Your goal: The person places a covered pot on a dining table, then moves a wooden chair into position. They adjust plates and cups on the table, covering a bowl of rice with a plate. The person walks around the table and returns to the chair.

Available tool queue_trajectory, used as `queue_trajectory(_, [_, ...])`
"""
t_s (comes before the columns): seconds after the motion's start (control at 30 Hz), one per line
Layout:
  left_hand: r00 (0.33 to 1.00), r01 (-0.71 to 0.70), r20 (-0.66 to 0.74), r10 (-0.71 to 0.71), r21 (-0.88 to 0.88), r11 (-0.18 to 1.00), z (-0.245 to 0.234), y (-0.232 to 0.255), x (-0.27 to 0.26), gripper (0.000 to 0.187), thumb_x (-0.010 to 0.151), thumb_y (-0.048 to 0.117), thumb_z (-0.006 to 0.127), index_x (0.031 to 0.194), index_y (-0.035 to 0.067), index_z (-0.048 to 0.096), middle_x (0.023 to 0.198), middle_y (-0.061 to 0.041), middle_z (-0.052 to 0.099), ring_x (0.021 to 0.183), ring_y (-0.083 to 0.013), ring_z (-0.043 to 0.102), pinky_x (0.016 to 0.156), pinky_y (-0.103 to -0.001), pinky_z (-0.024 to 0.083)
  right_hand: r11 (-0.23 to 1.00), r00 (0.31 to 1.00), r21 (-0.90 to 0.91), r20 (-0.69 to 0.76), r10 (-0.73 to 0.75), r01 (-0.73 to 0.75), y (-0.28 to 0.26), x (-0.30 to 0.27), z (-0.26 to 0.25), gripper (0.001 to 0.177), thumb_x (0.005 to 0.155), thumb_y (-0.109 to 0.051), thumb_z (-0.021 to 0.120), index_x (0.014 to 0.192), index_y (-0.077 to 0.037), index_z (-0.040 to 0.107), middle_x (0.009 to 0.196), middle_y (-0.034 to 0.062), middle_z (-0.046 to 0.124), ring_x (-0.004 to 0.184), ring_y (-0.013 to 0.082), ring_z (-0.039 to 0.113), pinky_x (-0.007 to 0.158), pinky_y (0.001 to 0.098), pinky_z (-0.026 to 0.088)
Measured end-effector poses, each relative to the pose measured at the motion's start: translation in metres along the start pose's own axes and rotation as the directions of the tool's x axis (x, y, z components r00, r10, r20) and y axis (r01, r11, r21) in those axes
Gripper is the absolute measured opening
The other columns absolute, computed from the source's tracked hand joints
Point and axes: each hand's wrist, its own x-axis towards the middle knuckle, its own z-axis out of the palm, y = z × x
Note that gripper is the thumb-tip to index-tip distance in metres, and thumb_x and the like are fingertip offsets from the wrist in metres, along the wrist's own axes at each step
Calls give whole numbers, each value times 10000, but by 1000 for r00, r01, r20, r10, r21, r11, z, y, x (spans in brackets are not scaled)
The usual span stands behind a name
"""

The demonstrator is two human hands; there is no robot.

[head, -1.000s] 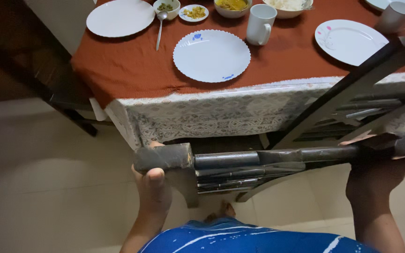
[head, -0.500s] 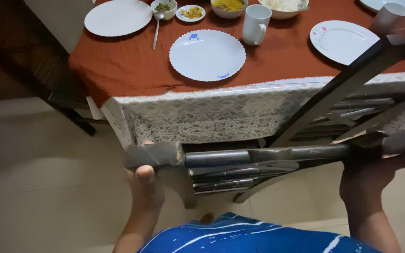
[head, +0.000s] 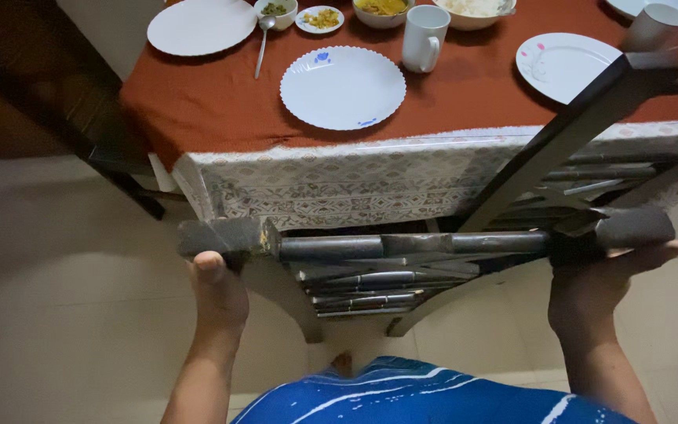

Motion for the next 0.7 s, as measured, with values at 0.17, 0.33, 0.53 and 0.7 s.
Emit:
queue_trajectory(0.17, [1000, 2, 0, -2, 126, 992, 1, 20, -4, 1126, 725, 1023, 386, 1185, 24, 624, 1196, -49, 644, 1135, -169, 618, 1009, -353, 517, 989, 1000, 148, 4, 23, -24, 12, 6, -6, 1332, 698, -1050, 215, 1623, -91, 247, 1646, 152, 354, 1477, 298, 395, 1252, 471, 321])
queue_trajectory(0.33, [995, 84, 64, -77, -99, 992, -1, 7, -10, 1125, 718, 985, 488, 1196, -28, 596, 1187, -71, 604, 1145, -190, 567, 1018, -376, 478, 1000, 997, 12, -82, -8, 9, 19, 1, -19, 1281, 736, -995, 167, 1627, -75, 217, 1636, 174, 364, 1467, 292, 408, 1234, 468, 322])
queue_trajectory(0.53, [1000, 10, 26, -9, -36, 999, 7, 18, -23, 1100, 737, 988, 471, 1175, -15, 586, 1161, -58, 603, 1110, -168, 571, 988, -349, 489, 1000, 993, 15, -115, -9, 11, 37, 3, -43, 1249, 809, -982, 150, 1626, -38, 175, 1603, 198, 392, 1391, 280, 448, 1189, 458, 376])
queue_trajectory(0.7, [997, 68, 27, -68, 12, 998, 3, 22, -28, 1087, 702, 1004, 453, 1120, 10, 588, 1094, -40, 608, 1071, -150, 593, 956, -324, 493, 823, 961, -559, -159, -225, 100, 72, -7, -66, 1068, 1215, -473, 523, 1526, 9, -377, 1640, 272, 410, 1482, 330, 532, 1282, 455, 413])
